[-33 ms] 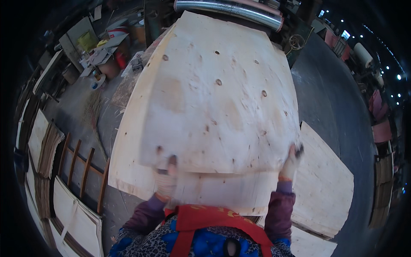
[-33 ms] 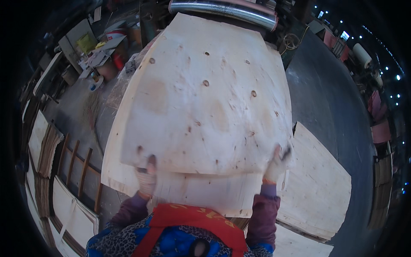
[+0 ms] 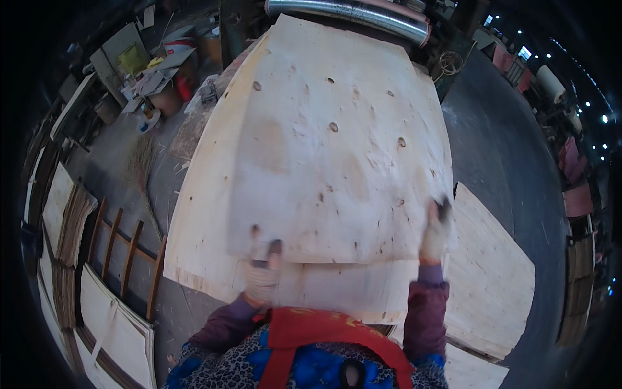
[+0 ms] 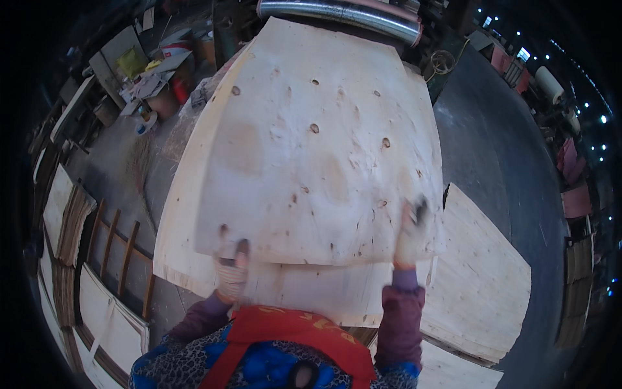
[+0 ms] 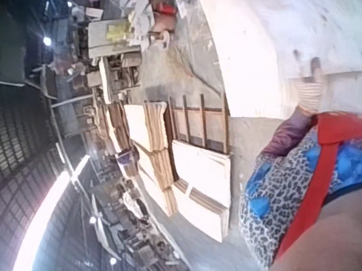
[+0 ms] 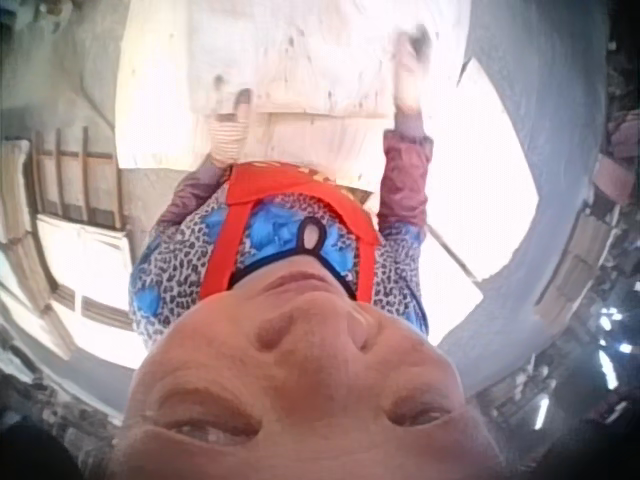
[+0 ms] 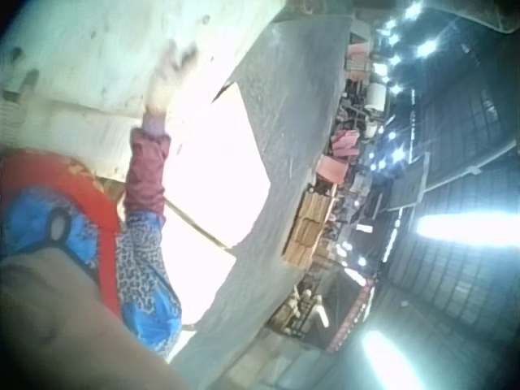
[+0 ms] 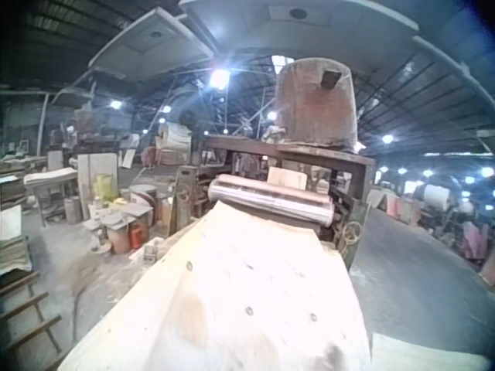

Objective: The person processes plywood sheets by feeding a large wooden panel into a rolling industrial machine and then manually applying thinner veneer strips onto a secondary wooden board.

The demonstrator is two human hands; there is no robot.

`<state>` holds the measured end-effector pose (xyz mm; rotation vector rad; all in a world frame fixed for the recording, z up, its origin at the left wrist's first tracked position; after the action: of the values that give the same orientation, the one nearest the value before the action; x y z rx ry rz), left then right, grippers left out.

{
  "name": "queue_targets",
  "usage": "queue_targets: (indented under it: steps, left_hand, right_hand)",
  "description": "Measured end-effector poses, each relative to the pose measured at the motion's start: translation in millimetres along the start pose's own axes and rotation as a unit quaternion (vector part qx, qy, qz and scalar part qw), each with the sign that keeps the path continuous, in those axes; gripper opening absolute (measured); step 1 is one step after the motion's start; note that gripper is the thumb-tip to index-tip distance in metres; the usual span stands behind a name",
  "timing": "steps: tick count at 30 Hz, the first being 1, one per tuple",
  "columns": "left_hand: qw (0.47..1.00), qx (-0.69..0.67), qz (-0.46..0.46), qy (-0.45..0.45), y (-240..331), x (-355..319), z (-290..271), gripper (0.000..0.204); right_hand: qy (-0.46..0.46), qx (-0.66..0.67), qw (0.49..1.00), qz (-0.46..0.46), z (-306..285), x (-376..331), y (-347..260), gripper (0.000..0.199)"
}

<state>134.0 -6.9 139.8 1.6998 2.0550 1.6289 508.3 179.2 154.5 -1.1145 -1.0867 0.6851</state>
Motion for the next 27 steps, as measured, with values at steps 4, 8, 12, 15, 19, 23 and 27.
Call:
queue_targets:
  steps: [4,8,12,15,19,23,27]
  left_hand:
    - [0.998,0.026,0.051,-0.023,56,-7,15,0.042]
    - [0.957,-0.099,-0.022,-0.274,86,-18,58,0.036]
    - [0.914,-0.109,0.075,-0.385,131,-31,75,0.030]
    - [0.882,-0.097,0.185,-0.422,138,-41,80,0.031]
    - [0.904,-0.004,-0.094,-0.417,30,47,82,0.030]
    - [0.882,-0.307,-0.291,-0.206,-84,239,86,0.082]
    - [0.823,-0.409,-0.347,-0.188,-59,318,127,0.087]
  right_hand:
    - [-0.343,-0.244,0.902,-0.094,209,-28,-94,0.087]
    - [-0.450,-0.363,0.813,-0.066,322,-54,-96,0.083]
    - [-0.547,-0.396,0.694,-0.248,337,-59,-94,0.053]
    - [-0.484,-0.392,0.700,-0.350,298,-11,-34,0.036]
    - [-0.439,-0.325,0.799,-0.251,190,-19,-110,0.039]
    - [-0.440,-0.325,0.817,-0.184,95,-81,-142,0.044]
    - [-0.419,-0.413,0.773,-0.240,38,-136,-177,0.050]
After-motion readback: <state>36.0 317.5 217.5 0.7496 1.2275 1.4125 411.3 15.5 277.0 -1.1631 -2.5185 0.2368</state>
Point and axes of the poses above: each hand's wrist, its own x-axis towards the middle knuckle, its own z-axis out of the palm, y = z × x, the point moved 9 cm from there along x, towards the middle knuckle, and after that the axes turned 3 degrees about -z, right-handed, at the moved point
